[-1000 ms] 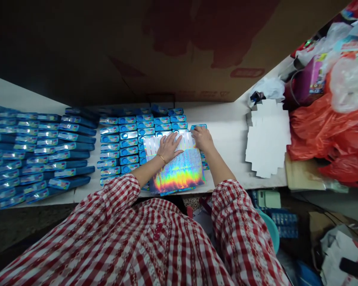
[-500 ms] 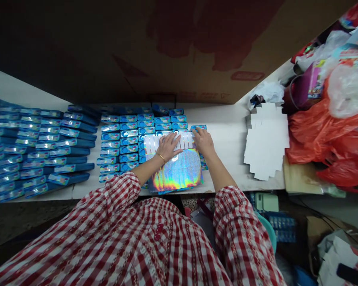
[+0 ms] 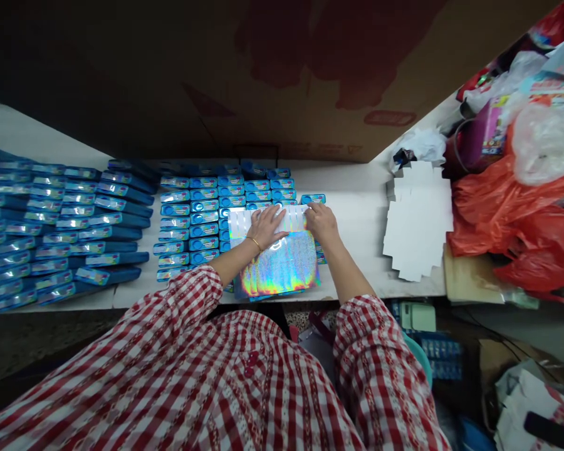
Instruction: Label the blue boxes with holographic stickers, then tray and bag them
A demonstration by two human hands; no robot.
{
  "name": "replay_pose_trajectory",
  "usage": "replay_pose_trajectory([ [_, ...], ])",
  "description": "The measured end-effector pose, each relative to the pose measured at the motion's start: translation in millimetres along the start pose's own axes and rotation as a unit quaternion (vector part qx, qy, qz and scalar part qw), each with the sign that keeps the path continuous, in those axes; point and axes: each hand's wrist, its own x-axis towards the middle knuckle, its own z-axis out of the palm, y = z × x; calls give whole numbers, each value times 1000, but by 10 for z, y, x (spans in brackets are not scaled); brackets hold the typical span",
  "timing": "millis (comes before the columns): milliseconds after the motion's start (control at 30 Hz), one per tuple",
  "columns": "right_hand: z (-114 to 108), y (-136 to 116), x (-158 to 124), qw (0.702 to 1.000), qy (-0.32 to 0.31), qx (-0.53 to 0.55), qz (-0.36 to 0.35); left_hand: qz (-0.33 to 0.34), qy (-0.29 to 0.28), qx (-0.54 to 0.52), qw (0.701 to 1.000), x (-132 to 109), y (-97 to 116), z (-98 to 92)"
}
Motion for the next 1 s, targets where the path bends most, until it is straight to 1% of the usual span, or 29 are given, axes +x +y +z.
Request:
replay_pose_trajectory([
  [100,-355,-122,-108,996,27,76,38,1,-6,-21,1000,27,-6,3],
  [167,-586,-232,-173,981,52,172,69,0,-6,-55,998,46,-9,-26],
  [233,-743,-369,-193,950,67,286,103,-13,13,-120,993,47,-15,-107],
  [267,-785,-448,-181,928,69,343,127,-23,27,-173,984,35,-22,-168],
  [300,-805,-533,-156,902,68,397,155,-38,42,-243,968,11,-35,-242],
  [333,-805,-624,-121,872,65,447,186,-59,55,-326,942,-25,-54,-325],
  [367,-792,-720,-77,842,59,491,215,-85,62,-416,903,-74,-83,-411],
  [433,-741,-931,22,787,42,559,260,-145,59,-569,807,-204,-174,-579],
  [467,-708,-1046,73,767,32,581,272,-173,59,-619,764,-281,-238,-652],
  [500,-670,-1168,126,752,22,597,279,-196,63,-650,732,-363,-316,-715],
  [533,-625,-1300,181,741,12,608,284,-210,73,-667,711,-449,-409,-766],
  [567,-570,-1441,238,734,3,615,288,-220,90,-675,698,-538,-518,-807],
  [633,-420,-1758,365,726,-2,621,295,-237,130,-677,684,-720,-784,-867],
  [733,-98,-2303,596,719,21,622,309,-281,174,-654,680,-995,-1287,-951],
  [767,26,-2490,685,720,32,620,308,-298,184,-642,682,-1078,-1472,-984],
  [833,270,-2837,871,735,50,609,296,-327,202,-616,687,-1208,-1844,-1059],
  [900,482,-3118,1052,757,61,587,282,-344,212,-588,701,-1274,-2188,-1130],
  [1000,691,-3378,1262,791,66,539,281,-347,205,-528,747,-1257,-2587,-1193],
])
